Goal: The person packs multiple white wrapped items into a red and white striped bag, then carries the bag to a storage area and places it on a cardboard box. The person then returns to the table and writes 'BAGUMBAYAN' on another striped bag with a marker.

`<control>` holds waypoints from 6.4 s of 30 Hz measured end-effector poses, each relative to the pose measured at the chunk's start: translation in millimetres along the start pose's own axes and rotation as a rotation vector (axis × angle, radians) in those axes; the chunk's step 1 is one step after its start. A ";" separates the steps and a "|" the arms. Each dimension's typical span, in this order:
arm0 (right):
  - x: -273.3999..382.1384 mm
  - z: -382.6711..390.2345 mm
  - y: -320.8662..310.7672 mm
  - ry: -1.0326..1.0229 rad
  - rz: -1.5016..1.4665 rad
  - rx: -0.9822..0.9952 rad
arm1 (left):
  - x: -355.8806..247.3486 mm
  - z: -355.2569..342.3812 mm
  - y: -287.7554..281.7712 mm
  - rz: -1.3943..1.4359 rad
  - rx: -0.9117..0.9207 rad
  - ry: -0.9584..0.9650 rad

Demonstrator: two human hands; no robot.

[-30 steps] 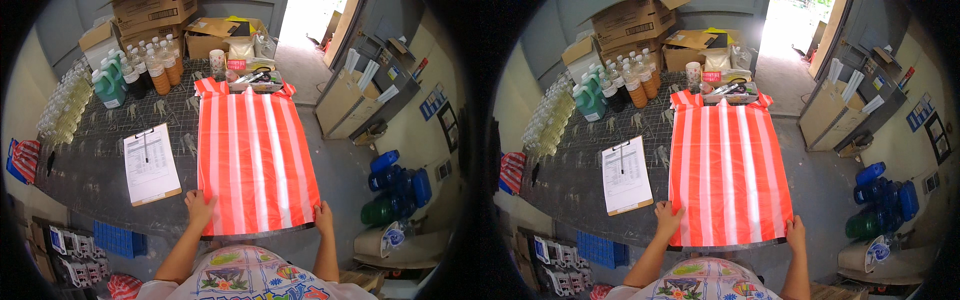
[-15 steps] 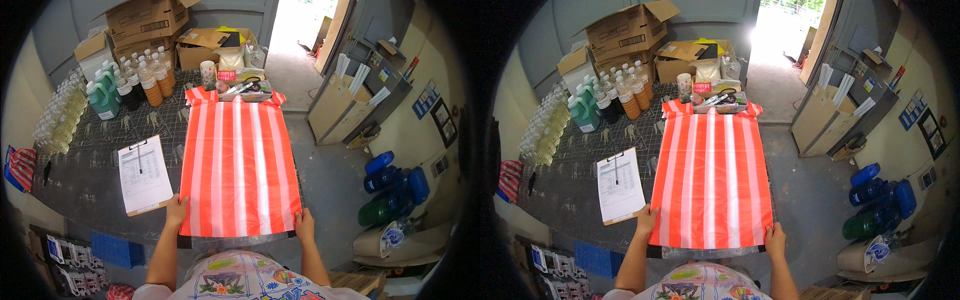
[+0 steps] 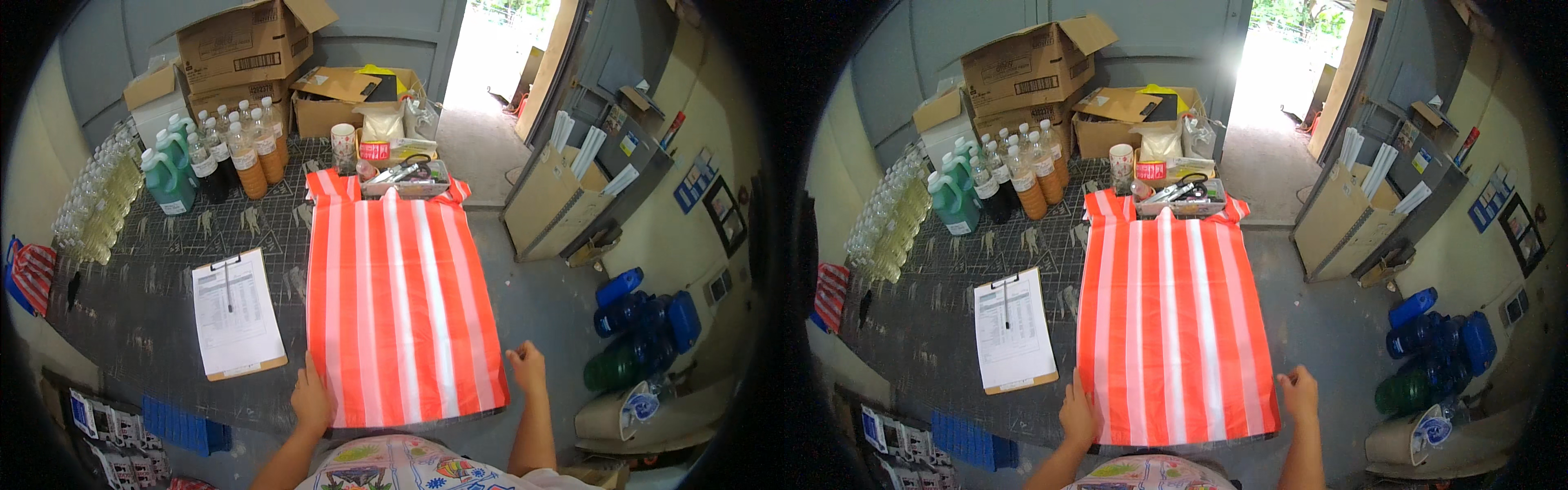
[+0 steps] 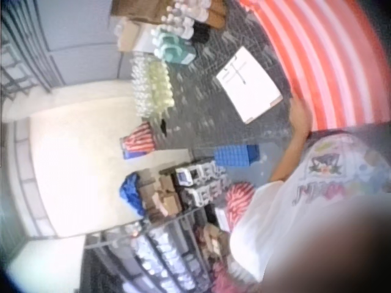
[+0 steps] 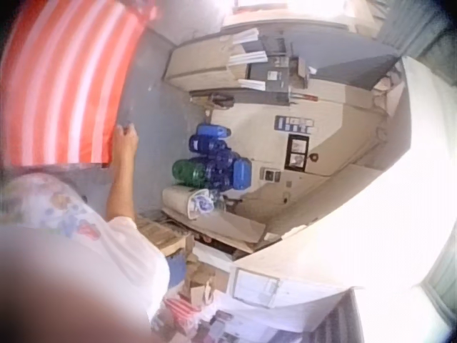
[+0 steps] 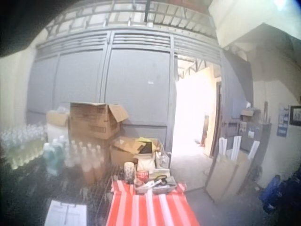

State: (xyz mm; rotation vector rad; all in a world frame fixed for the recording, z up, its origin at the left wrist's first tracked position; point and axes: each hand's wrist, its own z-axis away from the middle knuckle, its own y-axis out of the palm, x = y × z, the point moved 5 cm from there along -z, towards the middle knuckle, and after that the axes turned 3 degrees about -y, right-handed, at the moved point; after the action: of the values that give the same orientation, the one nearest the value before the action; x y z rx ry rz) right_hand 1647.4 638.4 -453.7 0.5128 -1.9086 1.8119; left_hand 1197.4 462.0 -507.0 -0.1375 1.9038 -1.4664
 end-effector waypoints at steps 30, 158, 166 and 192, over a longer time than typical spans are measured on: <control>268.6 -425.1 167.1 -0.528 0.584 0.270 | 1.7 44.7 -8.4 -0.112 -0.015 0.060; 42.3 -67.4 61.2 -0.049 -0.258 -0.355 | -61.4 -307.5 55.1 0.321 -0.002 -0.342; 63.3 -68.9 60.6 -0.090 0.086 -0.566 | -68.1 -317.7 60.0 0.321 -0.050 -0.310; 238.8 34.7 140.7 -0.109 -1.235 0.481 | -90.8 -66.3 -32.2 0.357 0.226 0.520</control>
State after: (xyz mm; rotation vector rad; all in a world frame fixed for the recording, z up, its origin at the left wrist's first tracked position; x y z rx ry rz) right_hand 1369.0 623.0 -437.1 1.5315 -0.7402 1.2987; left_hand 1214.5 548.1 -429.8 0.7163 1.9948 -1.5464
